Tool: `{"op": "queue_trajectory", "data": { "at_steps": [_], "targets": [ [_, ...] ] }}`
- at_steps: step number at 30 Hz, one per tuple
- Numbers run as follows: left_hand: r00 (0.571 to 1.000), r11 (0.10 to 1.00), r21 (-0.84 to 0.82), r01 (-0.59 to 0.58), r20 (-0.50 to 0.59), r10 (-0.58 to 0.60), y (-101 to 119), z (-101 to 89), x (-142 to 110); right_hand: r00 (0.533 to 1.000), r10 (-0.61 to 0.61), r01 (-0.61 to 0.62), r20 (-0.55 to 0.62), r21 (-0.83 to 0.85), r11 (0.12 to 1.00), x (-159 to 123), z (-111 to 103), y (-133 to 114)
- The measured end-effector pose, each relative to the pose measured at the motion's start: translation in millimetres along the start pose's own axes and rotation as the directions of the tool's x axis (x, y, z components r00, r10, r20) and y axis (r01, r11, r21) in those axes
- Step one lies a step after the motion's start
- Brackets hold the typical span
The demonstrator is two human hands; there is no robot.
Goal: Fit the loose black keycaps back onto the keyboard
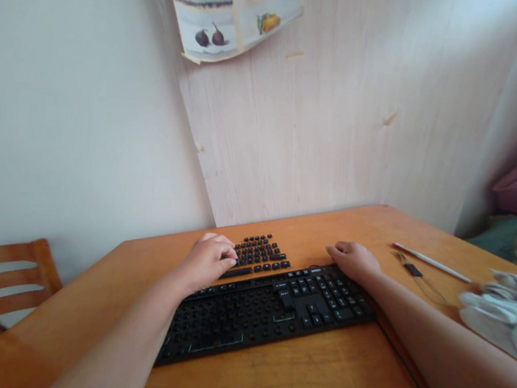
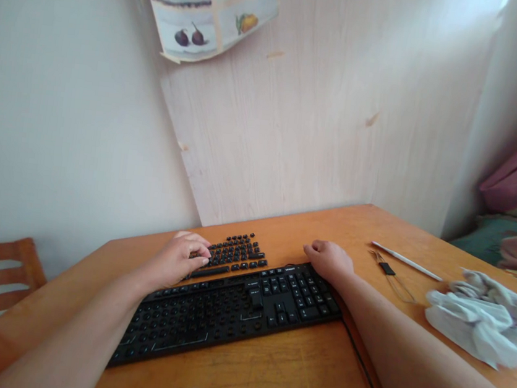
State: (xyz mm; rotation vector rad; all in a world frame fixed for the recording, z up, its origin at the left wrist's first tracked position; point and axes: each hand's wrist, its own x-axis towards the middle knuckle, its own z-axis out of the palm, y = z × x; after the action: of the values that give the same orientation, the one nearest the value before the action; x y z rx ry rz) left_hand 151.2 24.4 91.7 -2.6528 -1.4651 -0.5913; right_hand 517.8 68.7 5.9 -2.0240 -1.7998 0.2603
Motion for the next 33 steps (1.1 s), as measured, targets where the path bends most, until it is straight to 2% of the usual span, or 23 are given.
{"op": "queue_trajectory", "data": {
  "at_steps": [5, 13, 33],
  "targets": [
    [0.997, 0.997, -0.014, 0.071, 0.009, -0.071, 11, 5.1, -18, 1.000, -0.005, 0.005, 0.006, -0.003, 1.000, 0, -1, 0],
    [0.997, 0.997, 0.008, 0.073, 0.027, -0.073, 7, 24.4, -25, 1.000, -0.014, 0.014, -0.002, 0.007, 1.000, 0, -1, 1],
    [0.981, 0.988, 0.035, 0.153, 0.113, -0.156, 13, 28.6, -28, 1.000, -0.011, 0.011, 0.008, -0.011, 1.000, 2, 0, 3]
  ]
}}
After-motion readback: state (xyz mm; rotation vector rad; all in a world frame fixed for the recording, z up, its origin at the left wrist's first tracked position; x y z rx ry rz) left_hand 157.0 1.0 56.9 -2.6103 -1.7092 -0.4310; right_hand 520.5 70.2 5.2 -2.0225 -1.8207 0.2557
